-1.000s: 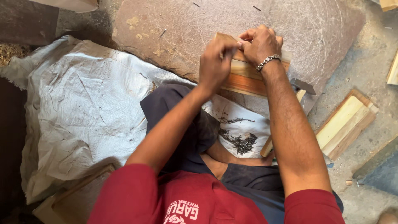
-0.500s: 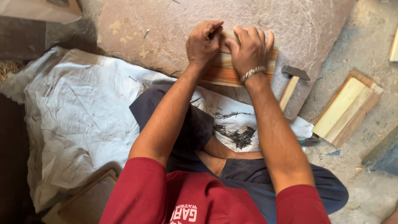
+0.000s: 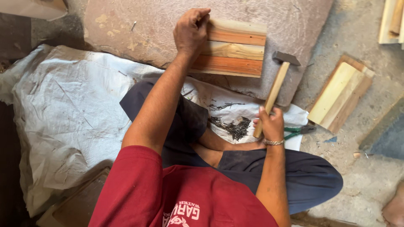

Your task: The person assembles small wooden boxes by nailing wooden planks together using a hammer and nails. They repeatedly position planks, hammer nails, and flip the partially assembled boxes to secure all sides.

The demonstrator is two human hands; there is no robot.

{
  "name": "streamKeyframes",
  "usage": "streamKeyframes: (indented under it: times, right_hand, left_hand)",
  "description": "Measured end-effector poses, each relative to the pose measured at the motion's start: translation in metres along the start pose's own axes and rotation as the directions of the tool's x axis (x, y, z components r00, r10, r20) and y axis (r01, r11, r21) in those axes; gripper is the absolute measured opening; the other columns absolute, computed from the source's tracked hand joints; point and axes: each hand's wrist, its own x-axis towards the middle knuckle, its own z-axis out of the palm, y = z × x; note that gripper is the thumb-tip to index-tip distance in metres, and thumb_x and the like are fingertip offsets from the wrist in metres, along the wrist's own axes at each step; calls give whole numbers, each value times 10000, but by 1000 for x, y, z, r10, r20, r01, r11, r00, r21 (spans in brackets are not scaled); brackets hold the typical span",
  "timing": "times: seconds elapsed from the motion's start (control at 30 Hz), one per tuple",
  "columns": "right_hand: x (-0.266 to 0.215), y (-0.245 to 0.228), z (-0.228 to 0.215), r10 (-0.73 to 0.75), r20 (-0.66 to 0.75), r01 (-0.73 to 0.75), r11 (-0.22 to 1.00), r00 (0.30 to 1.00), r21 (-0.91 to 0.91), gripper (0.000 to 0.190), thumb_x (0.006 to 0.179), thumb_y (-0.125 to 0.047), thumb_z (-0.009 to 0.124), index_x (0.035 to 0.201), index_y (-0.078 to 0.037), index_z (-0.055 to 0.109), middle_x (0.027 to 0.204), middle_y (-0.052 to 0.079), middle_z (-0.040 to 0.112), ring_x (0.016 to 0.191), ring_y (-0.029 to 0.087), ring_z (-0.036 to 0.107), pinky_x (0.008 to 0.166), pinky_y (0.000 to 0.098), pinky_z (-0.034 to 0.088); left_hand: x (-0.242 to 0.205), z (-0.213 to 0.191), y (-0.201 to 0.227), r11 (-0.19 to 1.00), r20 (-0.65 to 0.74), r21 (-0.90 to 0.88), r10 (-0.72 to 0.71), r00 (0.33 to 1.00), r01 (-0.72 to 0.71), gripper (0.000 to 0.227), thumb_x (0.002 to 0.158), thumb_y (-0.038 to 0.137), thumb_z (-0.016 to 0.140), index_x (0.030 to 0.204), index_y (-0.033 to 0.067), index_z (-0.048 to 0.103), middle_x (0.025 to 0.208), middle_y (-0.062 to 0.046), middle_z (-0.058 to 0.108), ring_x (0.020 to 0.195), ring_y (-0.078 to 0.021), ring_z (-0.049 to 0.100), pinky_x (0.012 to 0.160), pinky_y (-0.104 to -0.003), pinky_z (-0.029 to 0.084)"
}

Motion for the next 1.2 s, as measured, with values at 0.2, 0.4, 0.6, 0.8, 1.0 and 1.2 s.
streamKeyframes:
  times: [0.2, 0.4, 0.6, 0.8, 1.0, 1.2]
  right_hand:
    - [-16, -37, -7, -31, 346, -223, 711, 938, 667, 355, 1002, -211, 606, 1328, -77, 561, 801, 64, 636, 574, 110, 572, 488, 267, 521]
    - [-58, -67, 30, -228, -10, 228, 970, 974, 87, 550, 1022, -156, 622, 1512, -1, 425, 778, 68, 562, 554, 143, 517, 455, 348, 449]
    - [-69, -112, 65, -789, 225, 806, 486, 571, -338, 650, 1073, -170, 660, 1618, -69, 320, 1284, 257, 691, 889, 210, 739, 738, 335, 622]
    - [-55, -151, 84, -747, 238, 770, 526, 621, -360, 628, 1075, -210, 655, 1641, -209, 383, 1148, 218, 755, 802, 171, 731, 661, 303, 621]
    - [-51, -169, 101, -588, 269, 632, 588, 762, -505, 625, 1029, -205, 668, 1596, -199, 404, 1030, 190, 742, 684, 168, 696, 554, 285, 615]
    - [-53, -164, 76, -868, 229, 833, 299, 440, -466, 578, 1134, -178, 642, 1616, -201, 324, 1229, 213, 694, 980, 242, 741, 797, 294, 653]
  left_hand:
    - [0, 5, -5, 990, -13, 120, 69, 998, -67, 114, 888, 221, 781, 997, 236, 754, 984, 35, 767, 889, -179, 739, 759, -347, 600]
    - [2, 19, -19, 986, 45, 163, -34, 998, 26, 177, 897, 240, 804, 1056, 296, 749, 960, 59, 767, 825, -113, 729, 667, -300, 617]
    - [3, 25, -25, 998, 62, 59, -31, 998, 27, 639, 887, 182, 800, 1432, 244, 473, 967, 103, 767, 752, -75, 736, 603, -235, 619]
    - [0, 16, -17, 998, 48, 23, -53, 997, 52, 672, 890, 158, 799, 1451, 224, 436, 935, 107, 768, 778, -78, 748, 648, -263, 615]
    - [6, 8, -5, 995, 84, 3, -102, 991, 102, 786, 855, 175, 817, 1495, 241, 364, 912, 102, 762, 768, -92, 749, 660, -286, 617]
    - [-1, 6, -4, 995, 71, -19, -100, 992, 102, 823, 862, 136, 815, 1525, 258, 343, 894, 113, 772, 783, -94, 761, 707, -304, 617]
